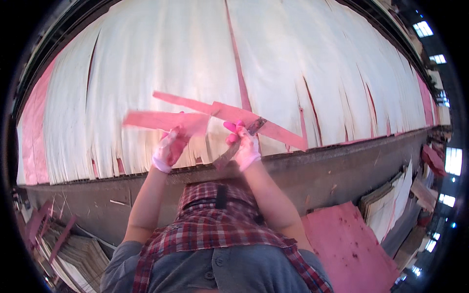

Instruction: The person picks up pink wood veneer sheets from a stack and places them onto a moving conveyor belt, then retrieves thin wood strips and a large natural wood sheet to place them on the conveyor belt as well.

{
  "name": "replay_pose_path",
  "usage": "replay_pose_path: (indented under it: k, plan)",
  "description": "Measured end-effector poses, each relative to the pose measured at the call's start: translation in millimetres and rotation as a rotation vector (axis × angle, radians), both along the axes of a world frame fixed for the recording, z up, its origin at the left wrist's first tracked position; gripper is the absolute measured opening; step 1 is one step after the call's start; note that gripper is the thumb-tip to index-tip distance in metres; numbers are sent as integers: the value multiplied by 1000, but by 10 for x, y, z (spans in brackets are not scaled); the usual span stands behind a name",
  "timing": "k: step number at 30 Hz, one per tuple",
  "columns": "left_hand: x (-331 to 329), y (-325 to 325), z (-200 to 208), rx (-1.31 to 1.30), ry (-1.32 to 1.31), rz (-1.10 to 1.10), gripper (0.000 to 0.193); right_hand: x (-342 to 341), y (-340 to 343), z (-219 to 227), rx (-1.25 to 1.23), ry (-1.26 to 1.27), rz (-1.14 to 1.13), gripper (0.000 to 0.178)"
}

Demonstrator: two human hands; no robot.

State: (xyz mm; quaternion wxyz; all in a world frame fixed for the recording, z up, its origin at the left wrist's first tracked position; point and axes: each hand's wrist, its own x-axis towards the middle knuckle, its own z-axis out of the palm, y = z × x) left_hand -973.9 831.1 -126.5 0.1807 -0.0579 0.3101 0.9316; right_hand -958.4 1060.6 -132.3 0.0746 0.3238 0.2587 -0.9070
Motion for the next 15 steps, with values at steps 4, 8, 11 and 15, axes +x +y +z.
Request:
replay_pose_path:
  k: [4,8,11,15]
  plan:
    - [-261,336,167,59,-106,10,31,223,-33,35,164,8,114,18]
    - [-392,522,21,152,-438,163,26,293,62,222,132,28,187,27]
    - [-413,579,-20,160,-466,173,27,377,257,501,96,138,384,31]
    - [-603,471,-346,33,-398,201,26,564,644,941,800,317,1020,29]
